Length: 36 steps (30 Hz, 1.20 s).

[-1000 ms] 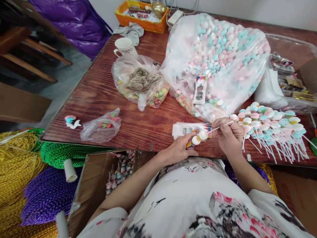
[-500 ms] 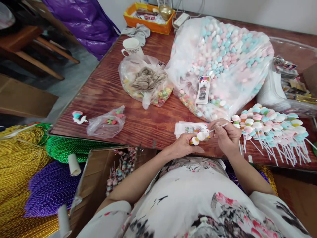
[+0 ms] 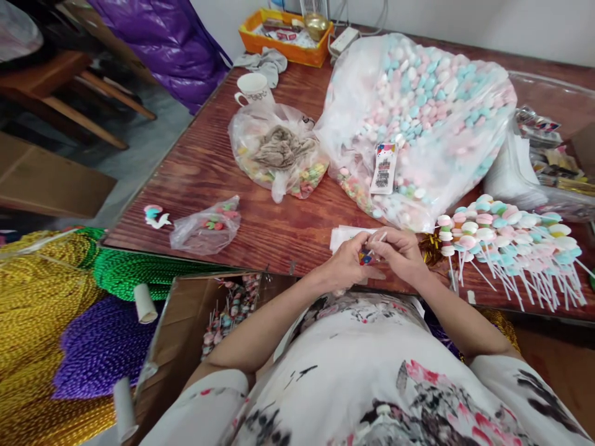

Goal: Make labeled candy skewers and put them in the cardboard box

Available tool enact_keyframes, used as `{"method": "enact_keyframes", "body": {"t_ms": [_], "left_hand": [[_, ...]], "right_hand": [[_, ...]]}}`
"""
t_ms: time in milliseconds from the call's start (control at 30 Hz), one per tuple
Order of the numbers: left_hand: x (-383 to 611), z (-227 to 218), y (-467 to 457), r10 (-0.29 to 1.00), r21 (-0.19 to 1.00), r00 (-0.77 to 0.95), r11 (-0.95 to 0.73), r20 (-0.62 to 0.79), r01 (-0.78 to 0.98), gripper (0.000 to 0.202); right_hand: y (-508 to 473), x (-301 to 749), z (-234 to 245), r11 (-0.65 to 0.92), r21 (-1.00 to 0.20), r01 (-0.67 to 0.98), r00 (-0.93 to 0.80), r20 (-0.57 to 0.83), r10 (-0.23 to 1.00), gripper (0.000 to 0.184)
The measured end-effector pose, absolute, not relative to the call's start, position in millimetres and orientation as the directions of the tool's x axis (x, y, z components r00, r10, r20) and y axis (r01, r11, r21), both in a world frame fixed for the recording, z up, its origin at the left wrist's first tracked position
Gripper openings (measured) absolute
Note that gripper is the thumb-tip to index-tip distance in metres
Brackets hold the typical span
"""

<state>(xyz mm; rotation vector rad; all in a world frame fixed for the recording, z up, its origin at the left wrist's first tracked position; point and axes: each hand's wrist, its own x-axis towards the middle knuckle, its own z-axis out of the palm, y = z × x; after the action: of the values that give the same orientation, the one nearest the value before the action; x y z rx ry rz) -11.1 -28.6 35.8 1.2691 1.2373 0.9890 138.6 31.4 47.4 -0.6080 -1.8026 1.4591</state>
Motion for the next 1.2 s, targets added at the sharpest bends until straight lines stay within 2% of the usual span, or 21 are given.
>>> {"method": "enact_keyframes", "body": {"t_ms": [100, 167, 200, 300, 467, 600, 700, 800, 867, 933, 1067, 1200], "left_hand": [[-18, 38, -27, 0.987, 0.997, 0.145, 0.065, -0.071, 0.048, 0.073], [-24, 41, -29, 0.968, 0.991, 0.216, 0.134, -0.129, -0.011, 0.086], [-27, 42, -31, 0.946, 0.98, 0.275, 0.192, -0.172, -0.05, 0.083], [-30, 43, -35, 0.879, 0.917, 0.399, 0.354, -0.26, -0.184, 0.048], [-16, 33, -30, 0.934, 0.826, 0.176, 0.357, -0.31, -0.437, 0.038], [-4, 26, -21, 0.938, 0.772, 0.08, 0.324, -0.337, -0.547, 0.034], [-8, 25, -12, 0.924, 0.794, -0.157, 0.203, -0.349, -0.573, 0.034], [-15, 26, -4, 0.924, 0.854, -0.269, 0.101, -0.27, -0.511, 0.029], [-14, 25, -1, 0.948, 0.889, -0.226, 0.105, -0.225, -0.446, 0.025], [-11, 23, -1, 0.959, 0.898, -0.183, 0.12, -0.214, -0.424, 0.027], [-11, 17, -5, 0.972, 0.86, -0.112, 0.127, -0.207, -0.495, 0.043], [-28, 16, -10, 0.967, 0.867, 0.058, 0.249, -0.249, -0.431, 0.036]], "right_hand": [[37, 140, 46, 0.305, -0.948, -0.09, -0.613, 0.294, 0.733, 0.02], [42, 144, 50, 0.259, -0.959, -0.113, -0.578, 0.275, 0.768, 0.018], [45, 146, 52, 0.23, -0.965, -0.126, -0.556, 0.261, 0.789, 0.017], [52, 148, 60, 0.188, -0.967, -0.171, -0.507, 0.25, 0.825, 0.017], [54, 131, 59, 0.185, -0.96, -0.209, -0.502, 0.268, 0.822, 0.02], [53, 123, 46, 0.132, -0.976, -0.173, -0.511, 0.204, 0.835, 0.022], [54, 130, 37, 0.113, -0.972, -0.208, -0.371, 0.185, 0.91, 0.015], [50, 134, 33, 0.161, -0.978, -0.133, -0.292, 0.194, 0.937, 0.025], [46, 131, 31, 0.237, -0.971, -0.032, -0.346, 0.234, 0.909, 0.019], [44, 126, 28, 0.286, -0.958, -0.013, -0.351, 0.272, 0.896, 0.005], [51, 122, 19, 0.271, -0.959, -0.085, -0.308, 0.284, 0.908, 0.007], [52, 121, 15, 0.403, -0.912, -0.076, -0.327, 0.404, 0.854, 0.011]]}}
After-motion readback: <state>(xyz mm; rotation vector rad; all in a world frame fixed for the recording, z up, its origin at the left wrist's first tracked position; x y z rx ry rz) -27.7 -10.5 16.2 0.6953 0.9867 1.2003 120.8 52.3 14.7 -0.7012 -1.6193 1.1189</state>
